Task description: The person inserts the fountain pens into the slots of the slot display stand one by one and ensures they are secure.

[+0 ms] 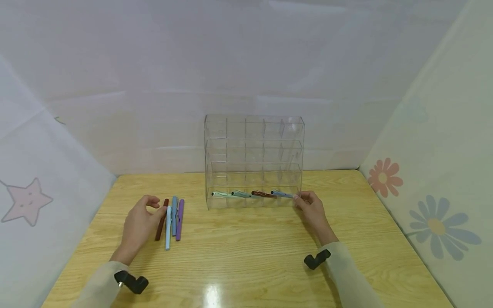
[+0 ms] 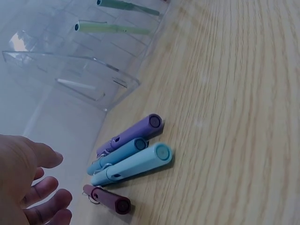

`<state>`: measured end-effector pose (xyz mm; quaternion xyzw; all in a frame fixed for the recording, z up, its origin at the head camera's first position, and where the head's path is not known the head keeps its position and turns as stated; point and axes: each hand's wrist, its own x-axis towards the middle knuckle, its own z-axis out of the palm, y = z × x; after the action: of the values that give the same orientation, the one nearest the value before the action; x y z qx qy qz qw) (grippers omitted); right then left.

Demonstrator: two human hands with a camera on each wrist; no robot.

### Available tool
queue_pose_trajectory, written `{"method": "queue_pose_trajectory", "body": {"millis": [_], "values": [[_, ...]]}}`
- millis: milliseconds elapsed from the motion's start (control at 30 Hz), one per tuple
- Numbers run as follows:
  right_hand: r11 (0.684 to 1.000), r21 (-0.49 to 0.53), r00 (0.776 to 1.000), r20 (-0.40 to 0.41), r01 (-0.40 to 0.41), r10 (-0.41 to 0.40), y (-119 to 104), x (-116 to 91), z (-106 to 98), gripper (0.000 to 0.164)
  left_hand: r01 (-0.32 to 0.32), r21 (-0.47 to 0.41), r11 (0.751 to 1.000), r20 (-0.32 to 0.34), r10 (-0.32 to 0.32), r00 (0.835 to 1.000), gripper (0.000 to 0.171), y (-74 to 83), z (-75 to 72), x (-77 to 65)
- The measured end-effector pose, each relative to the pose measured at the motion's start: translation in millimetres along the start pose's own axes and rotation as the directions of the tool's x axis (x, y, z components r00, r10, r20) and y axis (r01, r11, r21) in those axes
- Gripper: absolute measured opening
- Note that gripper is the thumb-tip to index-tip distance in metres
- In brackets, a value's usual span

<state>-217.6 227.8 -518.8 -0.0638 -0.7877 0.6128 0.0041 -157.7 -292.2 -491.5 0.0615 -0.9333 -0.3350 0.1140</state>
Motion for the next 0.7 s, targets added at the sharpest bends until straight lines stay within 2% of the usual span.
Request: {"method": "queue_pose_trajectory", "body": {"millis": [467, 700], "values": [[0.999, 0.015, 0.999, 0.017, -0.029, 0.029, -1.1, -1.5, -0.6, 0.044, 0.051, 0.019, 0.999, 0.041, -0.052, 0.998, 0.044, -20.8, 6.7, 4.7], [0.999, 0.025, 0.998, 0.041, -0.048, 0.047, -28.9, -13.9, -2.2, 0.037, 0.069, 0.049, 0.996, 0.052, -0.071, 0.996, 0.042, -25.1, 8.4, 11.2]]}}
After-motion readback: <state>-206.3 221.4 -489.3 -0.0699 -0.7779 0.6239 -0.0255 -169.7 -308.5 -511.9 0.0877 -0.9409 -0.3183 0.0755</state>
